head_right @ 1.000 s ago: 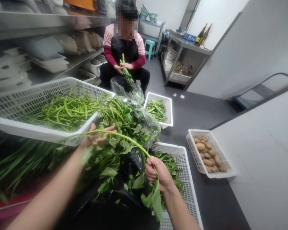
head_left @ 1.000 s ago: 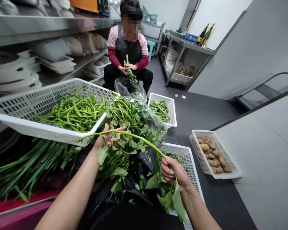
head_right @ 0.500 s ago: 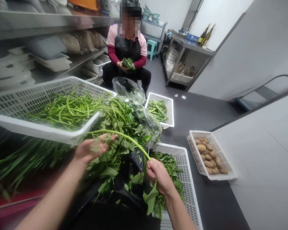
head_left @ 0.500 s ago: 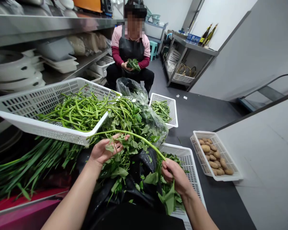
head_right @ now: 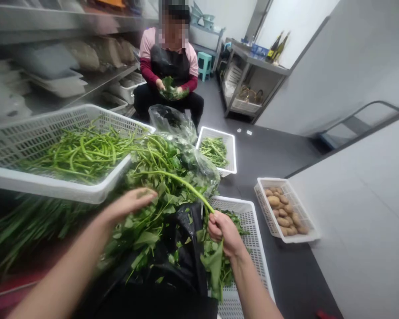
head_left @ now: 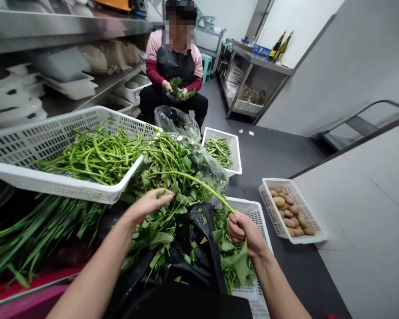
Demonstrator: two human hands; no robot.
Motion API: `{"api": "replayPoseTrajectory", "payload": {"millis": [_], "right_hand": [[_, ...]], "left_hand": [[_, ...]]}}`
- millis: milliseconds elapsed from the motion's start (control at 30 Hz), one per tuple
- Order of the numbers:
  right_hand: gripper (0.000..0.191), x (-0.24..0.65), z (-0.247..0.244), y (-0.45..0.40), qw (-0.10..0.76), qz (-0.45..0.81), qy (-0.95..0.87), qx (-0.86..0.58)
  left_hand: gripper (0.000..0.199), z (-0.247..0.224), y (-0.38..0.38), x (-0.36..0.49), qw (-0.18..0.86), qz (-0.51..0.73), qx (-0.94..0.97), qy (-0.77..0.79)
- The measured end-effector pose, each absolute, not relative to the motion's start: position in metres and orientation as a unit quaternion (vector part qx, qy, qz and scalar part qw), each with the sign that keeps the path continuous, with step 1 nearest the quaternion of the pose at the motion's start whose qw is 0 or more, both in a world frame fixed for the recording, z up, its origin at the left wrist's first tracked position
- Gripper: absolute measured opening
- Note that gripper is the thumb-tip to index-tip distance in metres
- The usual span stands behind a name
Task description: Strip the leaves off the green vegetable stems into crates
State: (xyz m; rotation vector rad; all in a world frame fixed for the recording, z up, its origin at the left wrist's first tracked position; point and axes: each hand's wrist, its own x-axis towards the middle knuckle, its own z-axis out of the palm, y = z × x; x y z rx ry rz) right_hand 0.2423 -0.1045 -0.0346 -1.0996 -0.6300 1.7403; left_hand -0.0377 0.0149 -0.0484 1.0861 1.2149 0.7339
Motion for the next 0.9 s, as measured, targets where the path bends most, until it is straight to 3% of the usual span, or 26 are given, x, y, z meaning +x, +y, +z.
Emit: {"api": "replayPoseTrajectory", "payload": {"millis": [100, 400, 567, 767, 900], "right_hand": [[0.031, 0.224, -0.037, -0.096, 0.455, 0.759, -0.234, -0.402], [0.030, 0.232, -0.044, -0.098, 0.443, 0.835, -0.139, -0.294], [0.031, 0.213, -0.051, -0.089, 0.386, 0.884, -0.121, -0.236], [0.028, 0.211, -0.041, -0.095, 0.363, 0.868, -0.170, -0.293], [0.029, 0.219, -0.035, -0.096, 0.425, 0.822, -0.205, -0.318]], "left_hand": [[0.047, -0.062, 0.004, 0.014, 0.658, 0.281, 0.508, 0.479], [0.042, -0.062, 0.022, 0.012, 0.679, 0.322, 0.501, 0.429], [0.053, -0.061, -0.016, 0.046, 0.753, 0.192, 0.528, 0.343], [0.039, -0.048, -0.001, 0.014, 0.622, 0.140, 0.640, 0.429], [0.040, -0.066, 0.016, -0.025, 0.532, 0.156, 0.622, 0.553]]}}
